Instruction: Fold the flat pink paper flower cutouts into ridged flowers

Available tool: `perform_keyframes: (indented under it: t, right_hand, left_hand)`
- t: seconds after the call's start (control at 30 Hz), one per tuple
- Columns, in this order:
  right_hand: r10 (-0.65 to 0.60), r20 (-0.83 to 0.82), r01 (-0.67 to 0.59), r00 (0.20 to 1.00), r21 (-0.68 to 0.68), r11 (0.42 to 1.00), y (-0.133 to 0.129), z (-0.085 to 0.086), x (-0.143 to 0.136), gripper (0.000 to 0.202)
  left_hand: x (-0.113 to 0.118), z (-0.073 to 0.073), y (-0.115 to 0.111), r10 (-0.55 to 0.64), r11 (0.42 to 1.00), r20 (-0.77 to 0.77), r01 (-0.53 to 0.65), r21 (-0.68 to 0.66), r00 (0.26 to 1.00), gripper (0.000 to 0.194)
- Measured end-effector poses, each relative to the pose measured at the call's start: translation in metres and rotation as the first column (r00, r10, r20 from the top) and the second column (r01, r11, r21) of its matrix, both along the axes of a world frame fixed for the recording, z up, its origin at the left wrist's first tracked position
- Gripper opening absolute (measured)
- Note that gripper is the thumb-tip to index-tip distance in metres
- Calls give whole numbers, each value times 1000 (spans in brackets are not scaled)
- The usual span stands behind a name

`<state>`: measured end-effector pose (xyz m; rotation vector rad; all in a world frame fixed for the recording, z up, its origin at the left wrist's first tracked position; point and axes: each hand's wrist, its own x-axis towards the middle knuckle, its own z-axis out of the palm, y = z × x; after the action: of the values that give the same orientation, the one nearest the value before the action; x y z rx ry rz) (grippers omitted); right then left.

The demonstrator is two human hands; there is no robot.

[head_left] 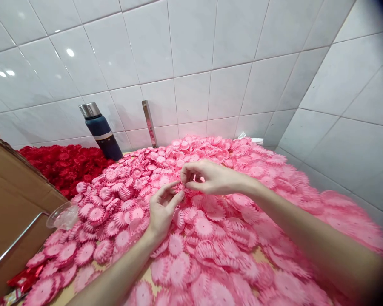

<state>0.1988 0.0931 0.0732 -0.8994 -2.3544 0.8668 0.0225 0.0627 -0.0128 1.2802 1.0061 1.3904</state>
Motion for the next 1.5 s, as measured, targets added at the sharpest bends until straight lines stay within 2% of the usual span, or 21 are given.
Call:
perform_keyframes:
  t: [0.5,0.7,0.8,0.87,0.97,1.1,1.3,1.5]
  right_hand:
    - [-9,2,9,1000,11,1000,1,-1,0,13]
    - [-60,-26,62,998,91,994,2,0,3,14]
    - [-65,-46,70,997,98,993,1,1,3,15]
    - [-65,-49,70,997,88,994,0,1,2,15]
    - [-51,-51,54,997,78,995,-1,2,0,15]
    - [-5,-63,9,998,60,998,-2,1,-3,16]
    - [15,-64,-12,998,60,998,-2,-1,-4,17]
    - [-105,-36,109,994,154,982,3,0,2,15]
  left_hand:
    - [0,0,0,-2,1000,6,2,1,1000,32]
    - [0,-1,0,-2,1000,11,2,-11,1000,29]
    - [1,-2,1,10,1000,86,-11,8,996,30]
    - [1,-3,2,30,999,133,-34,27,991,23]
    - [-1,-4,2,11,999,67,-13,32,998,7]
    - [-1,-4,1,-31,1000,0,31,3,1000,15]
    - [1,-5,2,14,999,-48,-12,45,999,16]
    - [0,-7,4,74,996,-62,-70,59,995,15]
